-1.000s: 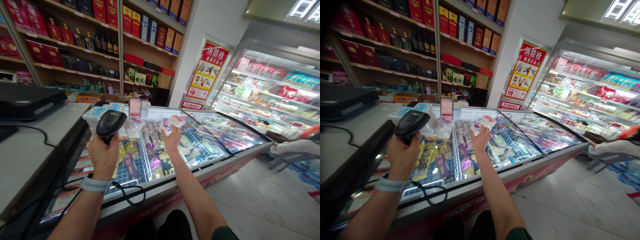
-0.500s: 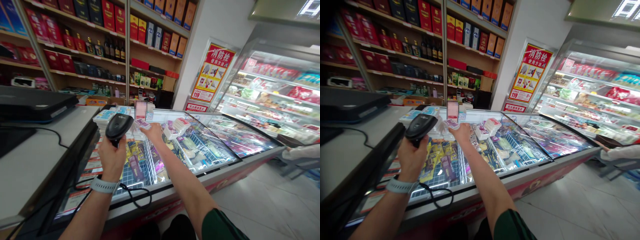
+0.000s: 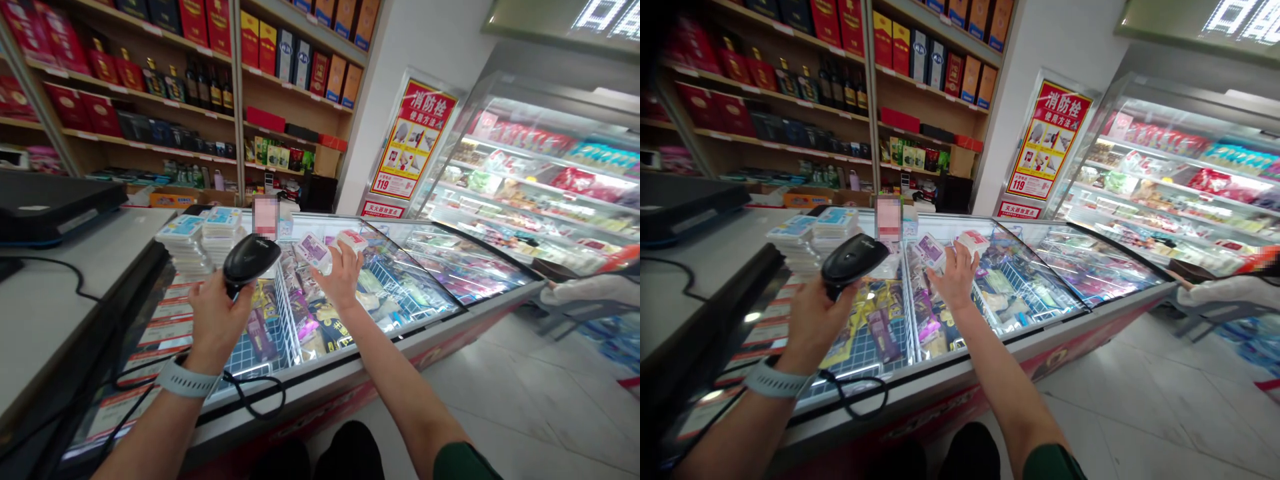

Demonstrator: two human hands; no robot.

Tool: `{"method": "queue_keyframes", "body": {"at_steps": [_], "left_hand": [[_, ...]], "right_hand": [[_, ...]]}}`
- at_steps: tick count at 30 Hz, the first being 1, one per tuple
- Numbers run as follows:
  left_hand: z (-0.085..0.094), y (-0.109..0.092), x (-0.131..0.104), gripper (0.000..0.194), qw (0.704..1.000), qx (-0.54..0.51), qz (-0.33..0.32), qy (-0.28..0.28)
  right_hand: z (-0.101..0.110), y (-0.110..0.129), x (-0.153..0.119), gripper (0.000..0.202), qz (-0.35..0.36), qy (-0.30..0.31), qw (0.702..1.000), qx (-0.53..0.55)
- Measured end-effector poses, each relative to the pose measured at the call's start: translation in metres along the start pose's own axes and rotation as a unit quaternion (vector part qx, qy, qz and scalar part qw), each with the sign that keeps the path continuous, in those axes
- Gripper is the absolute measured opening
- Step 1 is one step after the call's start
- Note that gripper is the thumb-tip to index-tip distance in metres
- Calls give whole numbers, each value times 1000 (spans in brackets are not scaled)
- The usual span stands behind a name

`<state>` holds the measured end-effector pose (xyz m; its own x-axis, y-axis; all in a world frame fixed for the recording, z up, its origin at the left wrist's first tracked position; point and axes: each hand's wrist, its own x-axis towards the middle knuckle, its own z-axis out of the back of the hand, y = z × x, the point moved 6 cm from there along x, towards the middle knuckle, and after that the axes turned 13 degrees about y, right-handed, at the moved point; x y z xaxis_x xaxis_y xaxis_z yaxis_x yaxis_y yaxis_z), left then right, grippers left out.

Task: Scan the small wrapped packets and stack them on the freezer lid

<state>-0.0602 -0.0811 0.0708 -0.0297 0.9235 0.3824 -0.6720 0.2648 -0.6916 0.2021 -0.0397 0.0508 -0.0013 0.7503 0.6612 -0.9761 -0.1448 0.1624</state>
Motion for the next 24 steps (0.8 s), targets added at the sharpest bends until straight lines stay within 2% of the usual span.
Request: {"method": "queue_keyframes", "body": {"at_steps": [4,10,24], "left_hand": [[-10,-4,-2,24,999,20,-41,26],[-21,-1,-3,24,995,52,-69,58],[-22,-3,-3,24,995,42,-50,77]], "right_hand": [[-2,-13,-5,58,-16,-9,1000,-5],[-1,-13,-7,59,-20,-12,1000,0],[-1,-2,-10,53,-2,21,1000,5]]}}
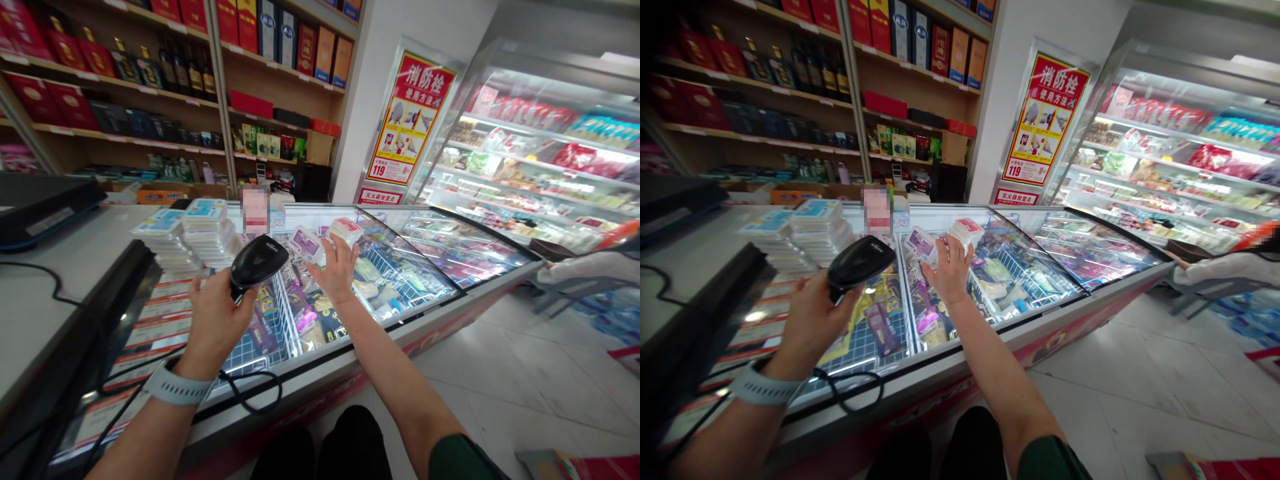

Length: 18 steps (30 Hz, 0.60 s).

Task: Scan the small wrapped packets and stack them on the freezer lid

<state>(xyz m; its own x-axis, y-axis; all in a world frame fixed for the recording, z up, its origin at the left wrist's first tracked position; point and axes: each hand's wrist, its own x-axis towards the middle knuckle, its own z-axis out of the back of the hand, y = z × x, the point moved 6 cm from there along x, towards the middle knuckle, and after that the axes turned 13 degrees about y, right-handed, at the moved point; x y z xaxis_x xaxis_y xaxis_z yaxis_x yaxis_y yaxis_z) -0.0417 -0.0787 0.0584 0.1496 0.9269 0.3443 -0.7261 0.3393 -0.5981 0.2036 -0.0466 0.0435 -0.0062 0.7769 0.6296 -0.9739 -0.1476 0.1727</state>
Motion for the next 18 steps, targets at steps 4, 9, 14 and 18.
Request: {"method": "queue_keyframes", "body": {"at_steps": [4,9,14,18], "left_hand": [[-1,0,0,25,1000,3,-6,2],[-1,-1,-1,25,1000,12,-9,7],[0,-2,0,23,1000,7,-2,3],[0,-1,0,23,1000,9,-4,0]], "right_hand": [[-1,1,0,53,3,0,1000,-6],[-2,2,0,54,9,0,1000,-9],[-4,3,-1,53,14,4,1000,0],[-4,4,-1,53,15,3,1000,-12]]}}
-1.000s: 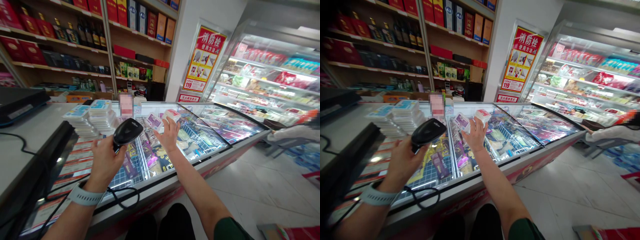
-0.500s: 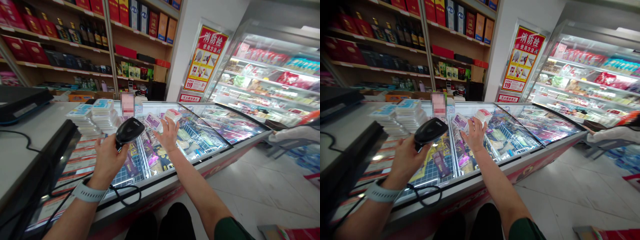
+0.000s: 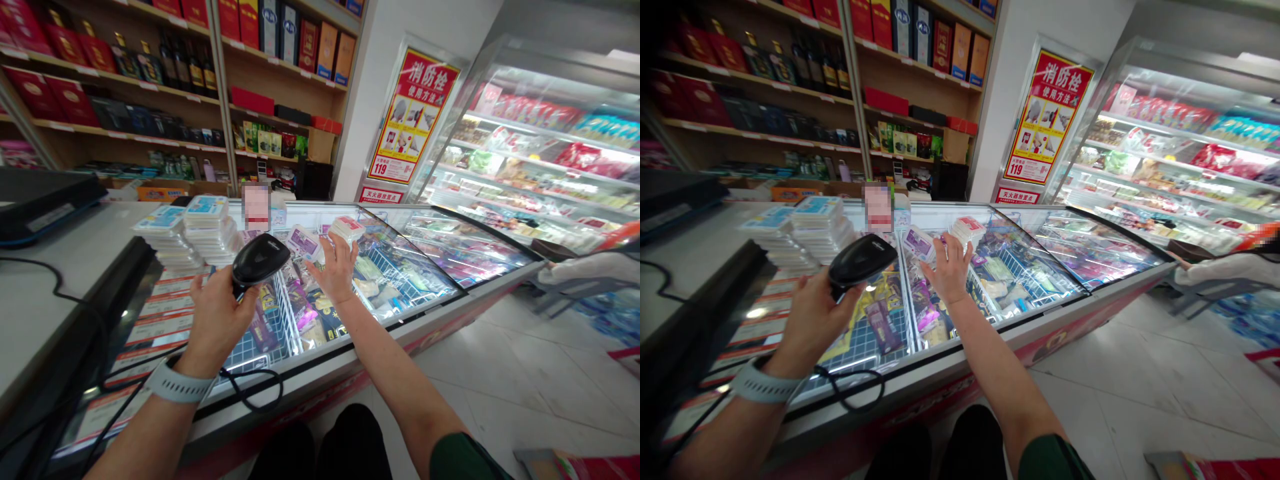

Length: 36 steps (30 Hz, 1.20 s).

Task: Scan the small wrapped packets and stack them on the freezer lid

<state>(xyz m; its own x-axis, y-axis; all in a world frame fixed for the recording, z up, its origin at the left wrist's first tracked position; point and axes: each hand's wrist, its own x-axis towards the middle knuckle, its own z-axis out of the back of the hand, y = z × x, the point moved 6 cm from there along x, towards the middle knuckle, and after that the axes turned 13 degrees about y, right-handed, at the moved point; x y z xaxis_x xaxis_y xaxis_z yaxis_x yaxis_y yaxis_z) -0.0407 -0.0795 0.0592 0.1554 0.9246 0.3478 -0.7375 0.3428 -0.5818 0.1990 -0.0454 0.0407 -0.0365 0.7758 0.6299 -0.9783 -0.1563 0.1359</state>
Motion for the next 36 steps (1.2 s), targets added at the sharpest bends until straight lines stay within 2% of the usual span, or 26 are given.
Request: {"method": "queue_keyframes", "body": {"at_steps": [7,15,20,22,25,29,31,36], "left_hand": [[-1,0,0,26,1000,7,1,10],[-2,0,0,26,1000,12,-2,11],[-4,4,2,26,1000,16,6,16],[-1,5,2,27,1000,12,17,10],[10,4,1,30,999,-2,46,-24],[27,6,-3,32,992,-26,92,-88],[31,11,-4,34,988,-28,110,-102],[32,24,-5,36,985,-30,123,-120]], "right_hand": [[0,1,0,52,9,-10,1000,-3],[-2,2,0,52,8,5,1000,3],[-1,-1,-1,55,9,-35,999,3],[0,-10,0,60,-22,-58,998,8],[-1,-33,1,64,-113,-73,991,22],[-9,-60,4,59,-230,-40,971,44],[-14,-67,5,58,-258,-19,965,48],[-21,-70,9,57,-272,-3,961,45]]}}
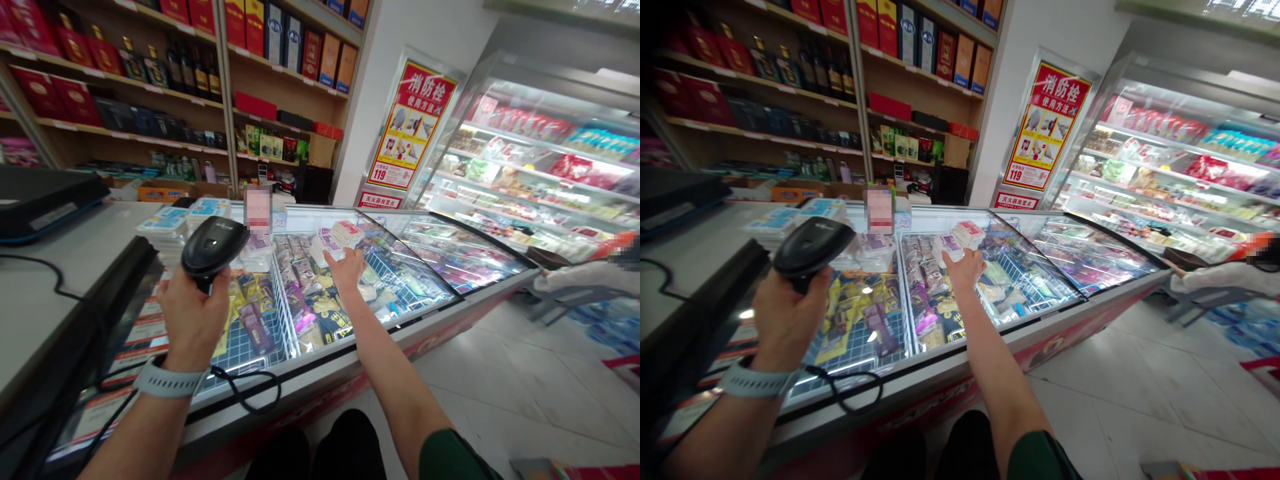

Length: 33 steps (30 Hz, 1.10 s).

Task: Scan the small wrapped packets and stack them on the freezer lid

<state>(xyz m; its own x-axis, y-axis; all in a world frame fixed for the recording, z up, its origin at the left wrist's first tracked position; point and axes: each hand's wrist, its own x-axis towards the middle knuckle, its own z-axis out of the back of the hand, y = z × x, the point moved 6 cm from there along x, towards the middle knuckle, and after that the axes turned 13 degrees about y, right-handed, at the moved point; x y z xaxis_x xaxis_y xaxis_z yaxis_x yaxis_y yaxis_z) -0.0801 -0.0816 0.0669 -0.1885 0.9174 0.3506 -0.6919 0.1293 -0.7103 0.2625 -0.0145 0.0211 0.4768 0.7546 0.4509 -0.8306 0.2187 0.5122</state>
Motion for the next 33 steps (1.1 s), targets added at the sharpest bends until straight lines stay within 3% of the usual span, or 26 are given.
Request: {"method": "queue_keyframes", "body": {"at_steps": [5,9,11,14,19,23,28,33], "left_hand": [[1,6,2,38,999,-21,-6,-34],[3,8,3,40,998,-40,1,-50],[4,9,4,40,997,-50,-3,-66],[5,11,5,42,995,-59,1,-81],[3,15,7,42,994,-71,3,-87],[2,17,7,42,994,-71,3,-85],[2,15,7,41,994,-72,-1,-79],[5,12,5,40,995,-66,4,-70]], "right_hand": [[5,-2,-2,68,0,-8,1000,-3],[17,12,-14,61,51,-40,998,0],[18,31,-23,56,98,-30,995,12],[8,70,-37,56,148,38,988,33],[-24,130,-50,69,127,175,975,49],[-43,159,-54,78,100,202,973,51],[-58,168,-50,77,71,203,975,47],[-58,163,-46,62,101,189,976,39]]}}
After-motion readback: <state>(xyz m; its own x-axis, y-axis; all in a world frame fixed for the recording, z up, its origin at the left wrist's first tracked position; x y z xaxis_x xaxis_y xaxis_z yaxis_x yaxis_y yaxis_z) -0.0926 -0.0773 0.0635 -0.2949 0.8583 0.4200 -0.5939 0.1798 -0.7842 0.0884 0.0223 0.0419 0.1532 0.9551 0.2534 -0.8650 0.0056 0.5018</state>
